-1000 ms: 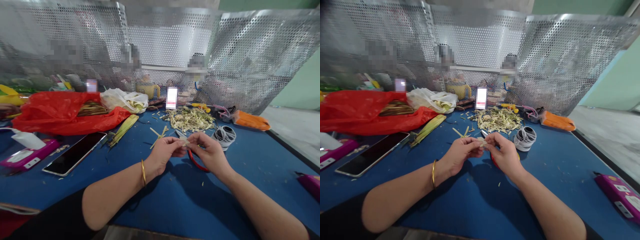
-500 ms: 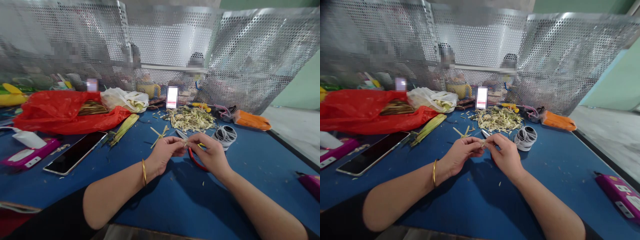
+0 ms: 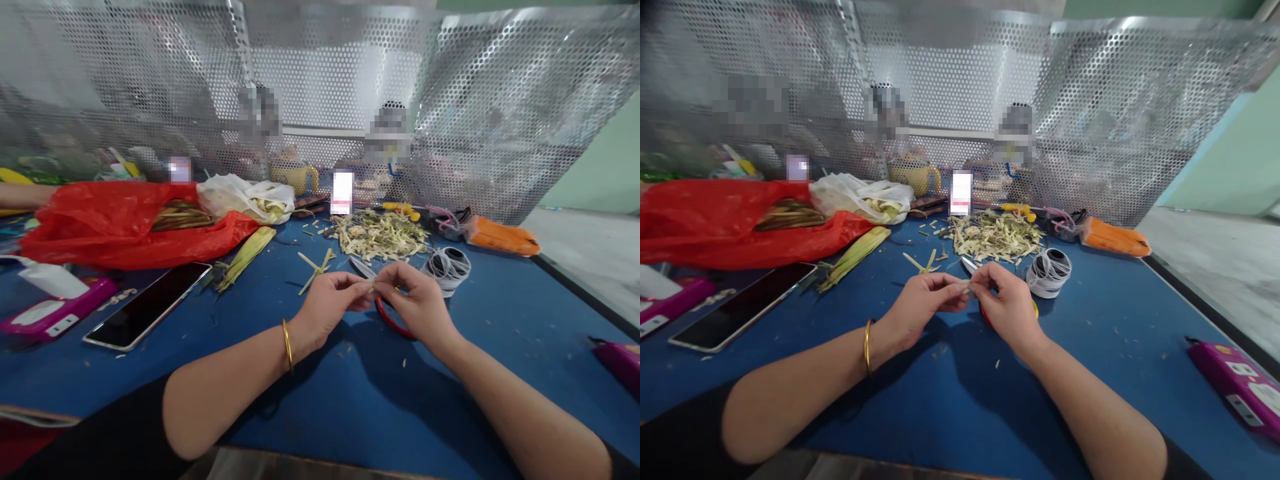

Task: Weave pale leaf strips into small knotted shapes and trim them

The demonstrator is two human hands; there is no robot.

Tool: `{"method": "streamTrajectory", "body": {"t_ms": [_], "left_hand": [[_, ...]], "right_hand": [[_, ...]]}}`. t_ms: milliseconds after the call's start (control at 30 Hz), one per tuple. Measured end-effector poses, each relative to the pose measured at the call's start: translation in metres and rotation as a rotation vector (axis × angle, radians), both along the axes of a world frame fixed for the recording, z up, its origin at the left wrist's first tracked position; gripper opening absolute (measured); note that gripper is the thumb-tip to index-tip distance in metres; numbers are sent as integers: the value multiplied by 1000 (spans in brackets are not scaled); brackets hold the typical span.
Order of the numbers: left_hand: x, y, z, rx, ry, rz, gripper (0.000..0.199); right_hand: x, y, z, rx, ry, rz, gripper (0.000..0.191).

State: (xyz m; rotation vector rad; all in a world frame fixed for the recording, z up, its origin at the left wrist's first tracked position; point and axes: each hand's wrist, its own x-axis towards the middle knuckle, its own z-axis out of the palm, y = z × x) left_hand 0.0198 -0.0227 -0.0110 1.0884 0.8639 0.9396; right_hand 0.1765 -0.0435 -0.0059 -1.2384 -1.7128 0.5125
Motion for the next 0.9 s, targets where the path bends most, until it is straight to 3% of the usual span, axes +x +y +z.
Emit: {"method": "streamTrajectory", "body": {"t_ms": [133, 400, 700, 900], "left_hand": [[-1, 1, -1, -44, -51, -19, 9], [-4, 4, 1, -134, -73, -36, 17], [1, 0, 0, 69, 23, 20, 8], [0, -1, 2, 90, 43, 11, 10]], "right_hand": [[2, 1, 2, -14, 43, 72, 5], [6, 0, 5, 152, -192, 103, 9], [2, -1, 4, 31, -84, 36, 8], [1, -1, 2, 62, -70, 0, 6]]}}
